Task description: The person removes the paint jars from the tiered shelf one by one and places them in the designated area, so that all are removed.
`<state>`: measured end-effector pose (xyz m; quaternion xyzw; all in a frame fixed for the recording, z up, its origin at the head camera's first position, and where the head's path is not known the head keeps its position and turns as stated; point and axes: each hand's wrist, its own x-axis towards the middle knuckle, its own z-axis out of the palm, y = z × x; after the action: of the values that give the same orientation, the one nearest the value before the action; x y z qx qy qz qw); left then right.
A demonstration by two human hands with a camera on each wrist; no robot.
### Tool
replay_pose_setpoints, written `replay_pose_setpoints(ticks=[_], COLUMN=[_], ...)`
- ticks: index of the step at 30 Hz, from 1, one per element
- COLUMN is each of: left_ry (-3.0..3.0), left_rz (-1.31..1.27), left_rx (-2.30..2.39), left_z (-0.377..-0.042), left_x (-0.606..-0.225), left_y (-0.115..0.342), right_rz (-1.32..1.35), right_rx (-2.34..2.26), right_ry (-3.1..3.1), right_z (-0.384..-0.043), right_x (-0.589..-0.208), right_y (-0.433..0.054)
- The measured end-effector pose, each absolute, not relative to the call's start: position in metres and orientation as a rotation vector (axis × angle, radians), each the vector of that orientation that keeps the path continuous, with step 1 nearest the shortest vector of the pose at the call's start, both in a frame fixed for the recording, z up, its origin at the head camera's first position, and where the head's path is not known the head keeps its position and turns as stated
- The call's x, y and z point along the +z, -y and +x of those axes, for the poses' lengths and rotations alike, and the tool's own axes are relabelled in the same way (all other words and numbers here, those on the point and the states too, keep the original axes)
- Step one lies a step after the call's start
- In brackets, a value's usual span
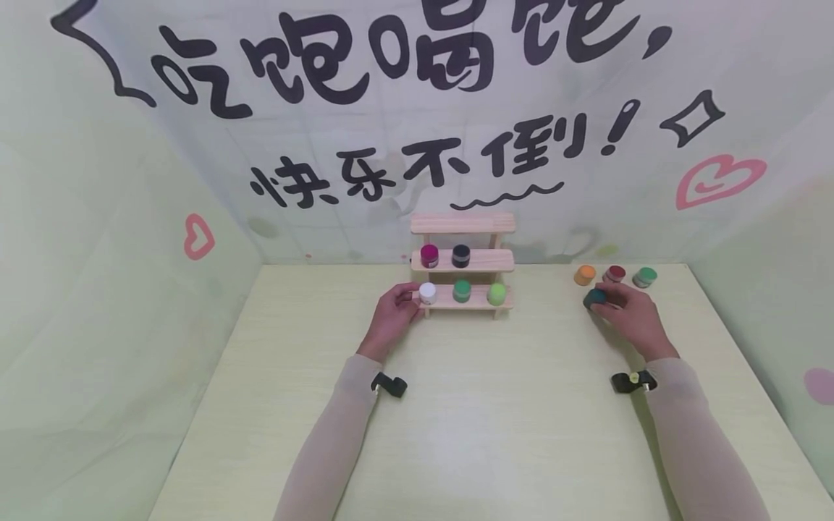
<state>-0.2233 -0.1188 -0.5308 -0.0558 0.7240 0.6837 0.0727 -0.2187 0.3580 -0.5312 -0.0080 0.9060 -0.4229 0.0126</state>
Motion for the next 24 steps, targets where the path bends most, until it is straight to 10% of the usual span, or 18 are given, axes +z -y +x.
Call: replay_pose_setpoints(ticks=[24], left_ry=[-2.208], left_rz=[-0.162], left_rx=[2.032], left_z=[-0.224], left_x=[-0.531], left_y=[0.119], right_rz=[0.135], right_rx=[-1.583], right_ry=[-2.844], right_z=[-0.217], right_x=[-0.500], right_y=[-0.342])
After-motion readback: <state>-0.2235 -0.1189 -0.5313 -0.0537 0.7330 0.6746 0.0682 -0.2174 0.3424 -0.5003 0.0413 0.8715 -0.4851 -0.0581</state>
